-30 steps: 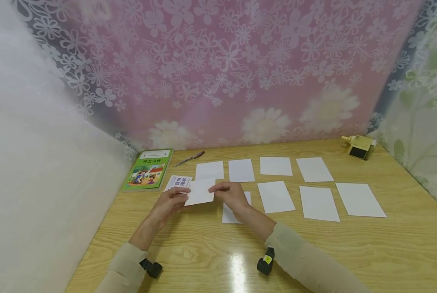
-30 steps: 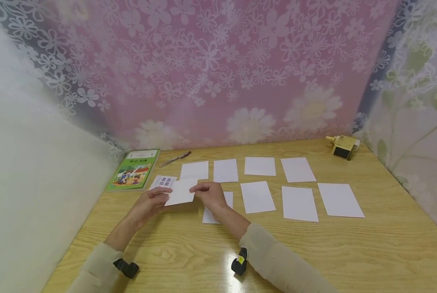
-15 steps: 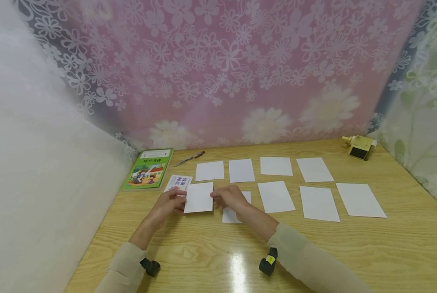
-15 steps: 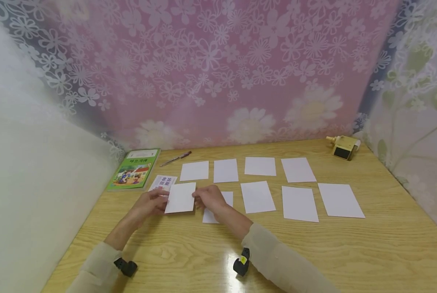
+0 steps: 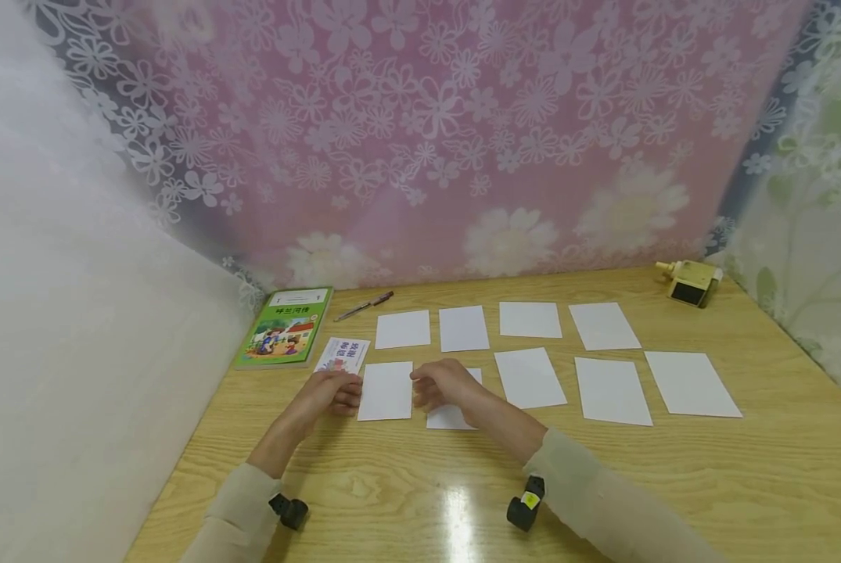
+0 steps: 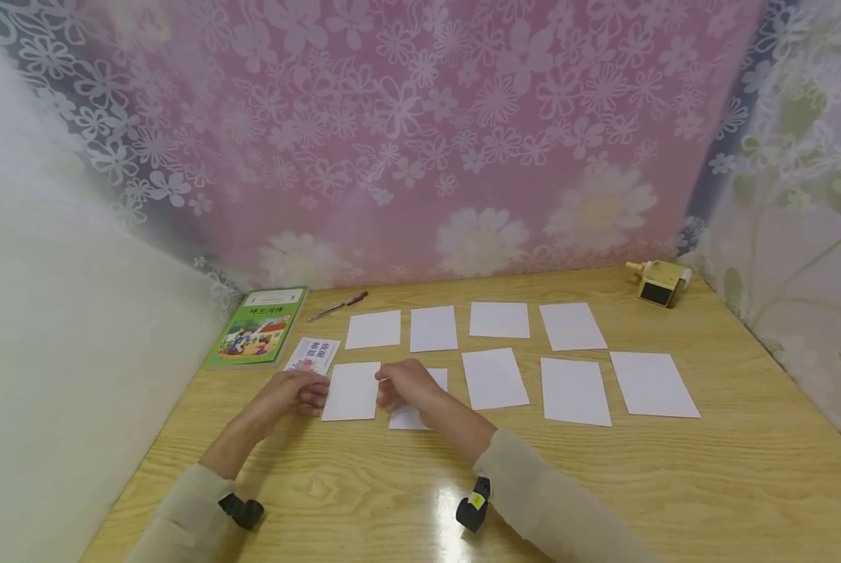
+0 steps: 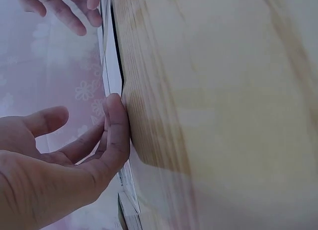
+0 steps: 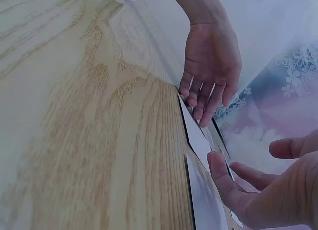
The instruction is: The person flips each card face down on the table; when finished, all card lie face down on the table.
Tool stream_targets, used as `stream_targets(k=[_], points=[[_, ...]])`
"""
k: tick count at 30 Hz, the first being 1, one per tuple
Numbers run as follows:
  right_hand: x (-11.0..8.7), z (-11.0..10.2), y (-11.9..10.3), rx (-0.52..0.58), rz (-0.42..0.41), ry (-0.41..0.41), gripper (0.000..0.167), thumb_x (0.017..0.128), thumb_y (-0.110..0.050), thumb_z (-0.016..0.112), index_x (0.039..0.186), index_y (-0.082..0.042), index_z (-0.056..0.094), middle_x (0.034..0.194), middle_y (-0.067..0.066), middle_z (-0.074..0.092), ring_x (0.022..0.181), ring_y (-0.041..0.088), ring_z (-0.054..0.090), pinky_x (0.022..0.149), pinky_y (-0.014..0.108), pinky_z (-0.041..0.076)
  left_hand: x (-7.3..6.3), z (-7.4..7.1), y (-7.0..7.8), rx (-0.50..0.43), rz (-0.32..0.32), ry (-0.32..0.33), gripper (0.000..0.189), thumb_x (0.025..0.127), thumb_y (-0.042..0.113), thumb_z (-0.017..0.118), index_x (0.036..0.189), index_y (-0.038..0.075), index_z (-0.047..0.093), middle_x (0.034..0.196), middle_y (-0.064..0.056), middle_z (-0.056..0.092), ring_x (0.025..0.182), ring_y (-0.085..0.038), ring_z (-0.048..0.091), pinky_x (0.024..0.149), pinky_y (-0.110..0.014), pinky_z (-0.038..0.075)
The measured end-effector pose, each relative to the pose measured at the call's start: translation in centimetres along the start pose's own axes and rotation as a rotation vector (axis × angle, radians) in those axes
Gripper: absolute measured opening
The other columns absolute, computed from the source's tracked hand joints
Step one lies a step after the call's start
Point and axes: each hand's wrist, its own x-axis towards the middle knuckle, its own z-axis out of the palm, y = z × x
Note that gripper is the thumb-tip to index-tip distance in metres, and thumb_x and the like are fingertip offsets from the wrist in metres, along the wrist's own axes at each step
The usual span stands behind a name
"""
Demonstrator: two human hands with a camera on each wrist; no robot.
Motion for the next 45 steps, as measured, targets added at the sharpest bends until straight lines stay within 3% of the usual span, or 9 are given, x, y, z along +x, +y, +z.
stream_targets(k=[8, 12, 16, 20, 26, 31, 38, 45], points=[[-0.9, -2.5, 0.2, 0.022, -0.019, -0.044, 0.048, 0.106, -0.024, 0.049, 0.141, 0.009, 0.055, 0.134, 0.030, 0.062, 0.113, 0.039, 0.069, 0.084, 0.038, 0.062, -0.1, 0.2, 0.3, 0.032, 0.003, 0.034, 0.040, 0.108, 0.022, 0.050, 0.128, -0.009, 0.062, 0.110, -0.017, 0.070, 0.087, -0.018, 0.067, 0.076, -0.029, 0.059], [-1.2, -4.0, 0.3, 0.031, -0.034, -0.039, 0.051, 0.107, -0.024, 0.048, 0.145, 0.010, 0.049, 0.138, 0.032, 0.059, 0.117, 0.040, 0.067, 0.090, 0.040, 0.061, -0.5, 0.6, 0.9, 0.044, 0.030, 0.049, 0.044, 0.108, 0.026, 0.050, 0.135, -0.006, 0.061, 0.122, -0.020, 0.068, 0.105, -0.027, 0.066, 0.090, -0.037, 0.057], [-1.6, -5.5, 0.3, 0.042, -0.059, -0.036, 0.055, 0.108, -0.025, 0.046, 0.150, 0.011, 0.042, 0.143, 0.034, 0.054, 0.126, 0.044, 0.060, 0.102, 0.044, 0.055, -0.7, 1.7, 1.9, 0.030, 0.083, -0.006, 0.047, 0.109, 0.029, 0.049, 0.140, -0.006, 0.058, 0.131, -0.023, 0.065, 0.122, -0.036, 0.062, 0.105, -0.047, 0.052], [-2.2, -6.9, 0.6, 0.055, -0.083, -0.047, 0.057, 0.111, -0.026, 0.044, 0.153, 0.011, 0.036, 0.148, 0.035, 0.048, 0.134, 0.047, 0.052, 0.113, 0.048, 0.048, -0.6, 3.2, 2.9, 0.007, 0.132, -0.073, 0.049, 0.109, 0.029, 0.051, 0.140, -0.008, 0.057, 0.134, -0.024, 0.064, 0.124, -0.038, 0.062, 0.105, -0.046, 0.053], [-3.2, -8.5, 1.0, 0.053, -0.107, -0.040, 0.056, 0.113, -0.026, 0.042, 0.155, 0.010, 0.034, 0.150, 0.033, 0.047, 0.138, 0.045, 0.050, 0.114, 0.046, 0.046, -0.6, 4.8, 3.6, -0.022, 0.160, -0.170, 0.051, 0.109, 0.029, 0.050, 0.143, -0.008, 0.054, 0.142, -0.025, 0.059, 0.128, -0.037, 0.060, 0.107, -0.043, 0.052], [-3.6, -9.4, 1.0, 0.055, -0.152, -0.051, 0.054, 0.112, -0.021, 0.039, 0.154, 0.013, 0.034, 0.151, 0.035, 0.045, 0.137, 0.045, 0.052, 0.114, 0.046, 0.047, -0.4, 5.3, 3.5, -0.025, 0.157, -0.164, 0.049, 0.110, 0.029, 0.050, 0.143, -0.007, 0.055, 0.140, -0.024, 0.061, 0.127, -0.036, 0.061, 0.109, -0.045, 0.051], [-3.5, -9.4, 0.8, 0.079, -0.146, -0.081, 0.055, 0.112, -0.022, 0.040, 0.155, 0.011, 0.032, 0.155, 0.034, 0.042, 0.140, 0.045, 0.048, 0.117, 0.048, 0.043, -0.2, 4.5, 2.9, -0.075, 0.141, -0.134, 0.049, 0.110, 0.027, 0.049, 0.144, -0.009, 0.052, 0.141, -0.027, 0.059, 0.129, -0.040, 0.059, 0.112, -0.048, 0.048], [-2.1, -7.5, 0.2, 0.144, -0.137, -0.122, 0.056, 0.112, -0.022, 0.039, 0.157, 0.010, 0.028, 0.159, 0.033, 0.037, 0.146, 0.045, 0.041, 0.119, 0.047, 0.040, -0.3, 1.0, 2.3, -0.045, 0.133, -0.033, 0.053, 0.112, 0.028, 0.043, 0.148, -0.010, 0.047, 0.146, -0.031, 0.052, 0.135, -0.044, 0.053, 0.115, -0.052, 0.045]])
